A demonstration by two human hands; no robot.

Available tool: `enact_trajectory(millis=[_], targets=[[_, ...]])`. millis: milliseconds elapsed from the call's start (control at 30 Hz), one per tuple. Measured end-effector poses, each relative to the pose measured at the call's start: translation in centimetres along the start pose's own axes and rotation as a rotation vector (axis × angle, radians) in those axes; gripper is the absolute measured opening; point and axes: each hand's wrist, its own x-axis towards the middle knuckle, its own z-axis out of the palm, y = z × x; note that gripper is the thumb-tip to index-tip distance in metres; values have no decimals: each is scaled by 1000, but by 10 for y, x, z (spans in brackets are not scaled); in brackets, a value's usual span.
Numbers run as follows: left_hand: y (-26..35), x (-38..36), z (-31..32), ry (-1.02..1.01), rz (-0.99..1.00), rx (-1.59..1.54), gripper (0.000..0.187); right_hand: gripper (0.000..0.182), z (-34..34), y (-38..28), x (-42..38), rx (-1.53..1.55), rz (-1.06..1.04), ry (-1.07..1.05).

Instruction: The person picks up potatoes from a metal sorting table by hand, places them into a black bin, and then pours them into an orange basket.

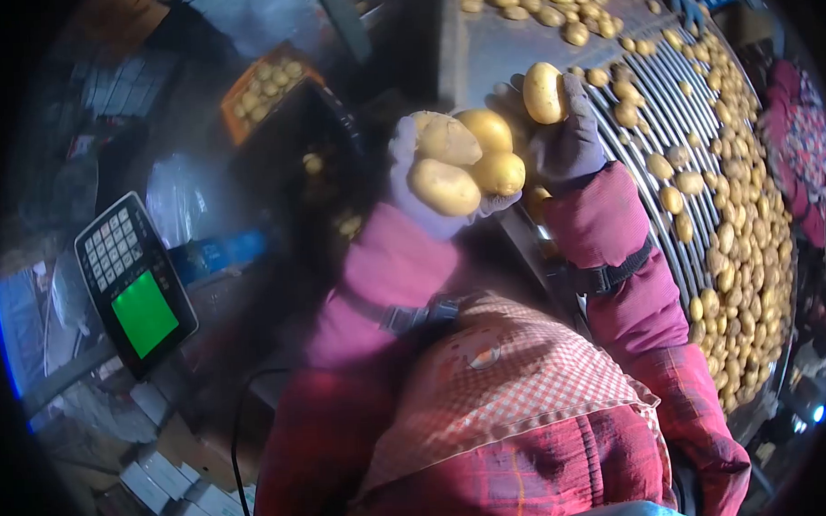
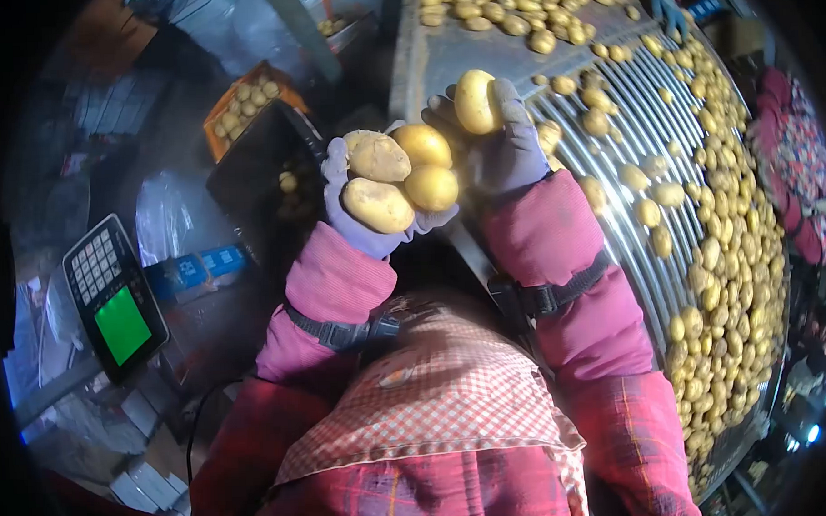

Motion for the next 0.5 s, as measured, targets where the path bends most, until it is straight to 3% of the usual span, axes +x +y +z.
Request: enact_trajectory(millis=[233,300,333,400,433,467,500], targets=[[59,-24,-41,10,216,-144,71,56,61,57,26,-121,268,-97],[74,-32,-52,20,250,-131,72,57,76,73,35,-207,322,-231],[81,-37,-59,18,263,-117,73,49,71,78,44,-376,232,-228],[81,-39,-95,28,339,-29,74,40,71,68,70,-927,128,-18],[81,-37,-119,35,392,28,74,39,56,72,92,-786,70,-84],[99,-47,-112,-18,258,-166,75,40,54,70,106,-1094,-31,-116],[103,-52,-119,22,260,-265,71,43,41,70,121,-1126,-88,-264]])
